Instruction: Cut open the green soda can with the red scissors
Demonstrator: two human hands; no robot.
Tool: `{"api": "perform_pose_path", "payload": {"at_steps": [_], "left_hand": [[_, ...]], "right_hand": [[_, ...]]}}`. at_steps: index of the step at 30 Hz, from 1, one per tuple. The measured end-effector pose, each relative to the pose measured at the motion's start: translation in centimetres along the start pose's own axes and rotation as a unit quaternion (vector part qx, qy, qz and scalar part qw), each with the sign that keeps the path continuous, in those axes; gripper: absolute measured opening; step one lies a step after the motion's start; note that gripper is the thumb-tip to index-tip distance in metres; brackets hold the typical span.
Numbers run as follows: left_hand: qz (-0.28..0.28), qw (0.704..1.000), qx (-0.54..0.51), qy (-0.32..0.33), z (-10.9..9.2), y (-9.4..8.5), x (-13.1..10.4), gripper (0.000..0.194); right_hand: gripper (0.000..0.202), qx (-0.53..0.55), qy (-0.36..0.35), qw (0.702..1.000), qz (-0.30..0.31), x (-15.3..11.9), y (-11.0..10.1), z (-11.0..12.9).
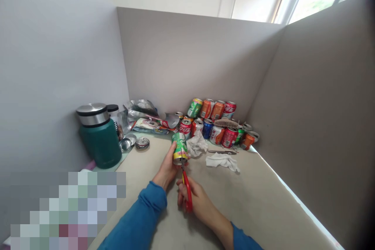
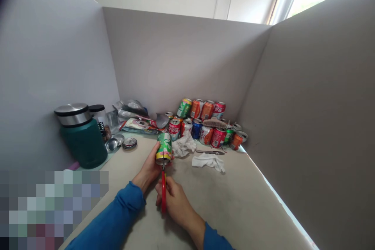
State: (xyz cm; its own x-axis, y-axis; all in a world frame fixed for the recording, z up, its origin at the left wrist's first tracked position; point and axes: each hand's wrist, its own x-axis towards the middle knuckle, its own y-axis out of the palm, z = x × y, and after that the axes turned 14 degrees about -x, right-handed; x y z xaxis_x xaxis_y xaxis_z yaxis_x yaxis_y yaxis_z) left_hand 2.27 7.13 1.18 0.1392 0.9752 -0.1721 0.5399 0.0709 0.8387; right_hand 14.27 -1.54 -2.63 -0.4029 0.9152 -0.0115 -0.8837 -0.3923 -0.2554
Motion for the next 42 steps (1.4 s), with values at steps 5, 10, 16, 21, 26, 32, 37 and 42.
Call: {"api": "perform_pose_path", "payload": {"at_steps": [5, 10, 16, 21, 26, 32, 37, 42], "left_hand": [[0.001, 1.000, -0.005, 0.006, 0.1, -0.2, 0.1, 0.039], [0.001, 1.000, -0.010, 0.004, 0.1, -0.3, 0.0, 0.040], [0.007, 1.000, -0.001, -0.002, 0.2, -0.4, 0.0, 0.045], [0.017, 1.000, -0.007, -0.006, 0.2, -0.3, 0.1, 0.045], [0.016, 1.000, -0.002, -0.011, 0.3, -0.5, 0.3, 0.048], [0.016, 1.000, 0.000, -0.004, 0.2, -0.6, 0.4, 0.047], [0.032, 0.999, 0.001, 0.001, 0.2, -0.6, 0.5, 0.047], [0.030, 1.000, 0.007, 0.006, 0.3, -0.7, 0.7, 0.045]], "right_hand": [[0.057, 0.005, 0.009, 1.000, 0.002, 0.0, 0.0, 0.0], [0.060, 0.011, 0.015, 1.000, 0.004, 0.0, 0.0, -0.5], [0.062, 0.008, 0.021, 1.000, 0.011, -0.1, 0.0, -0.1], [0.063, 0.014, 0.028, 0.999, 0.011, -0.3, 0.1, 0.7], [0.068, 0.025, 0.037, 0.999, 0.011, -0.3, 0.2, 0.5], [0.063, 0.016, 0.027, 0.999, 0.013, -0.2, 0.1, 0.6], [0.062, 0.013, 0.028, 0.999, 0.008, -0.2, 0.1, 0.8], [0.061, 0.019, 0.025, 0.999, 0.008, 0.0, 0.2, 0.4]]}}
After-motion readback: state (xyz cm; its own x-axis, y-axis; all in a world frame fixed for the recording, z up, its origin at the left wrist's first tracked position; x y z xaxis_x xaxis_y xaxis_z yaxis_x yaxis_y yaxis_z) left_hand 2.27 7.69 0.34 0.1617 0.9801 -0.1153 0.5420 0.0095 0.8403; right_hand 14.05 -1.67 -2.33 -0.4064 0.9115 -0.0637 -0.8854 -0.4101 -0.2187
